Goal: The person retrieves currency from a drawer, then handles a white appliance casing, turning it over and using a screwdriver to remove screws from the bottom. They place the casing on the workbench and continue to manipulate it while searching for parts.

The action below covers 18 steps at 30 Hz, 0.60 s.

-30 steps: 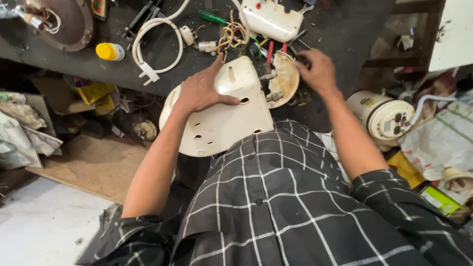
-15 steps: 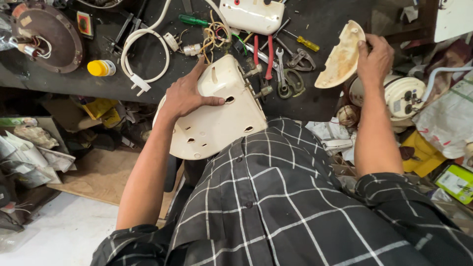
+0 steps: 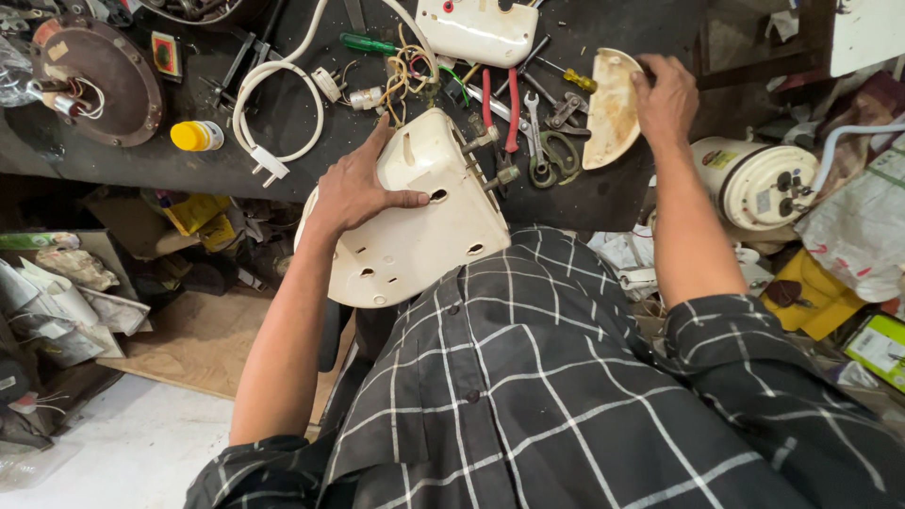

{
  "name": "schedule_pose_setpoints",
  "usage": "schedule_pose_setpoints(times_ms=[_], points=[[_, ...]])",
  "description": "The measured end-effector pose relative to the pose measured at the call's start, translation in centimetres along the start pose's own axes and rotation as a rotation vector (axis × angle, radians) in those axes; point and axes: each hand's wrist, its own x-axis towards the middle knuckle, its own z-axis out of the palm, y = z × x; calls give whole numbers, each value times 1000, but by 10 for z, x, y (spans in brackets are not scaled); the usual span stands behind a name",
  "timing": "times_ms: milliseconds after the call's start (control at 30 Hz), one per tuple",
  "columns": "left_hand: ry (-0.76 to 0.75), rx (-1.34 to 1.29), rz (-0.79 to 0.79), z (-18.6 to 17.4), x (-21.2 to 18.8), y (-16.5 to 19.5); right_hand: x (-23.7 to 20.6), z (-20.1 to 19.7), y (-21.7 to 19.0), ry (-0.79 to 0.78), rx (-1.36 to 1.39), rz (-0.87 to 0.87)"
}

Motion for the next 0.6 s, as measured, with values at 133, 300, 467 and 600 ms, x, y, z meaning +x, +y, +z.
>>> schedule_pose_setpoints(times_ms=[133, 300, 467, 600], points=[[-1, -11, -10, 0, 1, -1, 15, 8, -17, 2, 66, -84], [-14, -29, -19, -4, 8, -3, 18, 21, -47, 64, -23, -268], [-23, -13, -25, -7, 11, -4, 34, 34, -96, -24, 99, -312], [-10, -24, -8, -5, 8, -3, 64, 44, -141, -12, 159, -391]])
